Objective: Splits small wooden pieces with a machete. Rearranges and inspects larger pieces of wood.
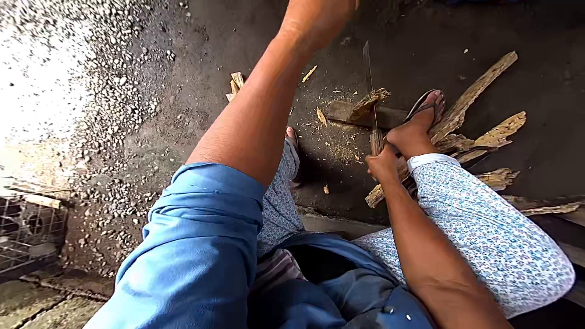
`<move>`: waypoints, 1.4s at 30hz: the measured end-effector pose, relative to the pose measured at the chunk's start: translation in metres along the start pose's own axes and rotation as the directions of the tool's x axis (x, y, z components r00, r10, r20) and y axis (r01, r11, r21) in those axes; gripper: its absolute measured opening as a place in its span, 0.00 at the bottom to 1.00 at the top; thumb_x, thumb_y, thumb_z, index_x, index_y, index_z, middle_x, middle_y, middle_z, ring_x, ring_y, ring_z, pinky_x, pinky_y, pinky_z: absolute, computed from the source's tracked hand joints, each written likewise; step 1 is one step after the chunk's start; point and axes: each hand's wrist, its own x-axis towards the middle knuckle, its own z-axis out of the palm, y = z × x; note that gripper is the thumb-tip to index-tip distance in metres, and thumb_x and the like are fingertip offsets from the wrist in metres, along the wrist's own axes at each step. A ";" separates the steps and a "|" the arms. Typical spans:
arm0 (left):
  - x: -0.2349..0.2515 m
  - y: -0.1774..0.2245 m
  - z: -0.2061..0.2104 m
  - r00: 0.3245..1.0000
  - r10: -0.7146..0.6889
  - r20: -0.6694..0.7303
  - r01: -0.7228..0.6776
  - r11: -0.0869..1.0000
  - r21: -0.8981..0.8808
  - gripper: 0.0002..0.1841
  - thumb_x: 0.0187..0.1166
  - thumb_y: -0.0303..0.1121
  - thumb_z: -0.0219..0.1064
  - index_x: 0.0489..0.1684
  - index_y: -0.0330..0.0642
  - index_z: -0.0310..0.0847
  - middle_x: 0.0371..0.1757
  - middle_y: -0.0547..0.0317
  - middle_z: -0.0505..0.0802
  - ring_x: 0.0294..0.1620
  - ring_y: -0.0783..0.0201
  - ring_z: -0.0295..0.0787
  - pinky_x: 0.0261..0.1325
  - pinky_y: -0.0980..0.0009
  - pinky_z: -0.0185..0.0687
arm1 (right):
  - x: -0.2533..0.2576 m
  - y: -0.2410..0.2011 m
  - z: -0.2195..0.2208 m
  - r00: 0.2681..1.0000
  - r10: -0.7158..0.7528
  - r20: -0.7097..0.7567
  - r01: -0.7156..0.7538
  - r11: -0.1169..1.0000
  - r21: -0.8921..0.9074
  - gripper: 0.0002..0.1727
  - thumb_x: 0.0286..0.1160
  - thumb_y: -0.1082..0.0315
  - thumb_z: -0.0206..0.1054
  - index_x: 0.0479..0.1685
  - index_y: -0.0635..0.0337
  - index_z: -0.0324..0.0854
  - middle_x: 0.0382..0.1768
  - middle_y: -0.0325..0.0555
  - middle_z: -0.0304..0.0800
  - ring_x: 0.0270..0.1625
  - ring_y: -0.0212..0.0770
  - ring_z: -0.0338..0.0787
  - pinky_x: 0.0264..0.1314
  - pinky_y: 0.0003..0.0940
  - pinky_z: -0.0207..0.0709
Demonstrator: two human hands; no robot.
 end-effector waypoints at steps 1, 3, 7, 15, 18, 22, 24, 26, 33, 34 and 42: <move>-0.001 0.000 0.013 0.993 -0.013 0.119 0.000 0.994 0.107 0.17 0.85 0.33 0.64 0.65 0.32 0.82 0.60 0.44 0.91 0.59 0.55 0.90 0.67 0.55 0.84 | -0.003 -0.004 -0.001 1.000 0.014 0.009 -0.014 1.000 0.001 0.31 0.72 0.66 0.75 0.73 0.70 0.71 0.49 0.71 0.87 0.44 0.67 0.91 0.50 0.68 0.83; -0.002 -0.010 0.051 0.954 -0.087 0.288 0.010 0.966 0.259 0.25 0.79 0.37 0.72 0.70 0.31 0.78 0.64 0.36 0.89 0.66 0.43 0.87 0.72 0.42 0.80 | -0.008 -0.012 -0.003 1.000 0.019 0.014 -0.019 1.000 -0.015 0.32 0.73 0.65 0.74 0.74 0.70 0.70 0.52 0.72 0.87 0.50 0.68 0.91 0.54 0.68 0.82; -0.008 -0.035 0.122 0.878 -0.256 0.404 0.074 0.907 0.414 0.44 0.73 0.41 0.79 0.85 0.27 0.61 0.78 0.25 0.76 0.77 0.31 0.77 0.76 0.33 0.73 | -0.021 -0.027 -0.015 0.999 -0.027 0.025 0.028 0.998 -0.048 0.30 0.74 0.64 0.74 0.72 0.70 0.72 0.55 0.73 0.87 0.60 0.71 0.88 0.60 0.71 0.77; 0.005 -0.014 0.127 0.870 -0.312 0.382 0.145 0.902 0.407 0.52 0.64 0.29 0.83 0.89 0.27 0.51 0.78 0.27 0.77 0.78 0.35 0.77 0.78 0.38 0.73 | -0.029 -0.012 -0.010 0.976 -0.161 -0.143 0.164 0.986 0.007 0.31 0.72 0.64 0.73 0.72 0.68 0.69 0.42 0.69 0.89 0.47 0.71 0.91 0.47 0.69 0.81; 0.002 -0.023 0.149 0.837 -0.353 0.418 0.145 0.880 0.452 0.53 0.65 0.36 0.85 0.89 0.26 0.50 0.79 0.24 0.74 0.77 0.33 0.77 0.76 0.36 0.74 | -0.009 -0.007 -0.007 0.998 -0.048 0.034 0.049 0.998 -0.025 0.33 0.72 0.65 0.74 0.75 0.70 0.69 0.54 0.73 0.88 0.59 0.72 0.89 0.60 0.71 0.79; 0.001 -0.035 0.167 0.829 -0.354 0.434 0.120 0.869 0.480 0.53 0.69 0.43 0.82 0.91 0.29 0.49 0.83 0.25 0.71 0.78 0.32 0.77 0.76 0.36 0.74 | -0.012 -0.015 -0.008 0.998 0.021 0.059 -0.022 1.000 0.007 0.32 0.73 0.66 0.73 0.75 0.70 0.67 0.55 0.73 0.87 0.60 0.71 0.89 0.60 0.70 0.79; 0.008 -0.041 0.173 0.852 -0.315 0.417 0.105 0.885 0.454 0.51 0.70 0.43 0.82 0.90 0.30 0.52 0.80 0.27 0.75 0.78 0.34 0.78 0.77 0.38 0.74 | -0.017 -0.020 -0.009 0.997 0.017 0.078 -0.016 1.000 -0.017 0.33 0.75 0.66 0.72 0.77 0.69 0.65 0.55 0.72 0.87 0.60 0.71 0.89 0.59 0.70 0.80; 0.015 -0.044 0.176 0.859 -0.306 0.411 0.094 0.883 0.460 0.46 0.72 0.41 0.80 0.87 0.30 0.57 0.75 0.29 0.81 0.76 0.35 0.80 0.77 0.38 0.74 | -0.019 -0.024 -0.008 0.995 0.015 0.096 -0.010 0.998 -0.056 0.34 0.76 0.66 0.71 0.78 0.69 0.63 0.54 0.72 0.88 0.60 0.71 0.90 0.59 0.69 0.80; 0.030 -0.048 0.193 0.878 -0.273 0.393 0.028 0.850 0.526 0.23 0.82 0.33 0.68 0.73 0.33 0.77 0.67 0.32 0.88 0.73 0.35 0.83 0.73 0.34 0.76 | -0.017 -0.021 -0.007 0.989 0.034 0.147 -0.032 0.999 -0.014 0.33 0.73 0.68 0.72 0.76 0.68 0.64 0.53 0.71 0.88 0.59 0.69 0.90 0.59 0.66 0.81; 0.030 -0.047 0.195 0.880 -0.271 0.390 0.020 0.842 0.539 0.23 0.83 0.34 0.67 0.75 0.35 0.76 0.68 0.33 0.88 0.73 0.35 0.83 0.73 0.35 0.77 | -0.015 -0.017 -0.006 0.987 0.022 0.157 -0.025 1.000 0.016 0.33 0.72 0.67 0.73 0.76 0.68 0.64 0.52 0.70 0.88 0.58 0.68 0.91 0.58 0.66 0.81; 0.020 -0.031 0.213 0.875 -0.252 0.412 -0.072 0.775 0.628 0.24 0.90 0.37 0.60 0.80 0.34 0.66 0.66 0.30 0.87 0.70 0.32 0.85 0.69 0.36 0.80 | 0.002 0.017 -0.004 0.975 -0.047 0.219 -0.014 0.963 0.269 0.35 0.67 0.71 0.76 0.75 0.68 0.66 0.47 0.69 0.87 0.43 0.64 0.91 0.47 0.64 0.83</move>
